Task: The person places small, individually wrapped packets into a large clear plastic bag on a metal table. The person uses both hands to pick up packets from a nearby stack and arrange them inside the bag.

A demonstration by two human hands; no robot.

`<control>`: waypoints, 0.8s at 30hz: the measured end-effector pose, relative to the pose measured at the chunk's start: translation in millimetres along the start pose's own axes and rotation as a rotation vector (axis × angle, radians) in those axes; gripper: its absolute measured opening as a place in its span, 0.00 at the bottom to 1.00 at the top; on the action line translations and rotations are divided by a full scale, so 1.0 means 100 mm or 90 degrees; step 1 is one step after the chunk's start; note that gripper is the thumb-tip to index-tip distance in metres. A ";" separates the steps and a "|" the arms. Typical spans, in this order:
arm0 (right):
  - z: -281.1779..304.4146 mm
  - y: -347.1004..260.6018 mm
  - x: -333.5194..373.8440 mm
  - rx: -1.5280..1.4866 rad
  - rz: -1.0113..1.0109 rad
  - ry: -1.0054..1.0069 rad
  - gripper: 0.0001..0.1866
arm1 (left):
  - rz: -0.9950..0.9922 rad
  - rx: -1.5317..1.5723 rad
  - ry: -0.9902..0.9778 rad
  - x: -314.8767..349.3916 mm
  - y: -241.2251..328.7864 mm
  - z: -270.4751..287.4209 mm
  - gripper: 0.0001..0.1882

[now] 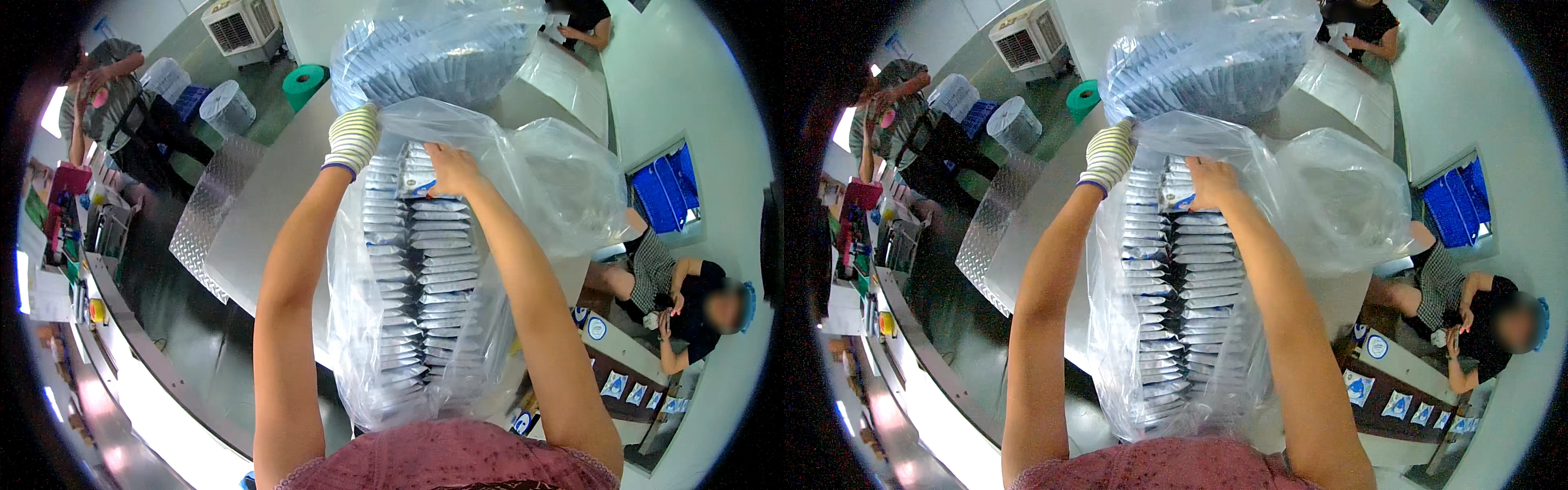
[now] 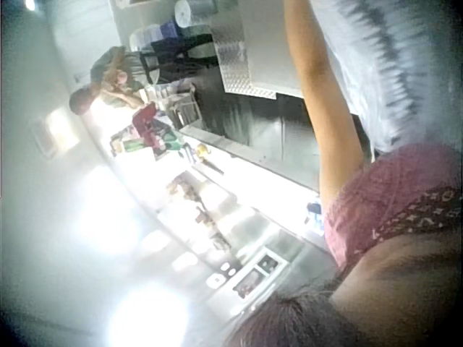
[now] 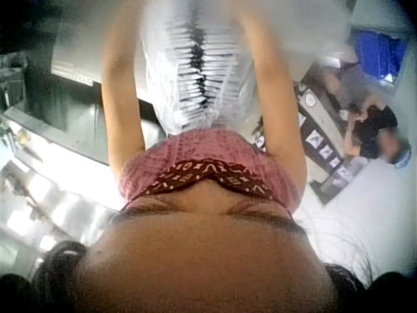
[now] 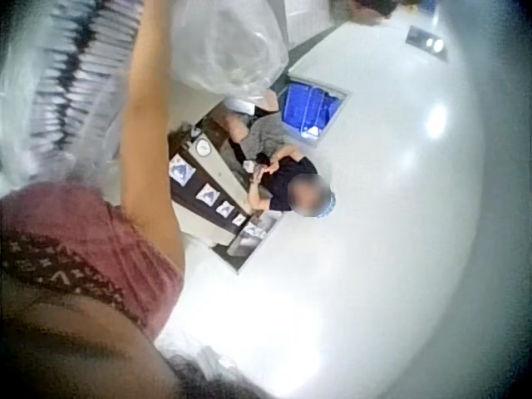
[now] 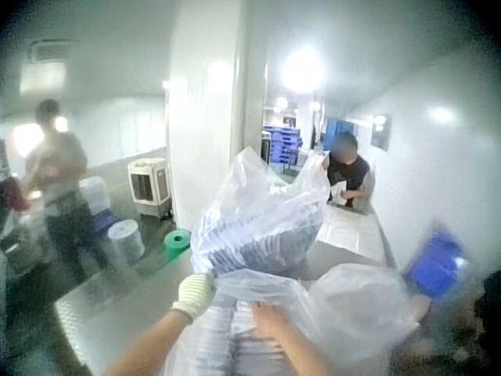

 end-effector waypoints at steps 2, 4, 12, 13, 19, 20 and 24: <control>-0.17 0.07 -0.11 0.068 0.001 0.023 0.57 | -0.051 -0.037 0.103 0.05 0.19 0.13 0.17; -0.18 0.01 -0.15 0.123 -0.023 -0.009 0.63 | -0.149 -0.165 0.336 0.22 0.54 0.52 0.19; 0.29 0.07 0.63 0.085 0.019 0.209 0.50 | -0.305 0.163 -0.218 1.11 1.33 -0.93 0.15; 0.51 0.05 0.92 -0.035 0.041 0.206 0.45 | -0.334 0.119 -0.124 1.11 1.21 -1.10 0.18; 0.85 1.14 2.98 -0.243 -0.089 0.326 0.32 | -0.270 -0.014 -0.100 1.09 1.28 -1.30 0.28; 0.77 1.47 3.31 -0.250 -0.157 0.335 0.29 | -0.311 0.002 -0.016 1.10 1.39 -1.16 0.29; 0.16 2.87 4.81 -0.379 -0.450 0.318 0.18 | -0.232 0.062 -0.256 1.31 1.64 -1.35 0.29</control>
Point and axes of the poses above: each hand's wrist, its own x-axis away from the middle knuckle, its own z-axis out of the back of the hand, y = z × x, the point moved 9 cm from there along -x, towards the middle knuckle, and after that the axes turned 14 degrees about -z, right-handed, at the moved point
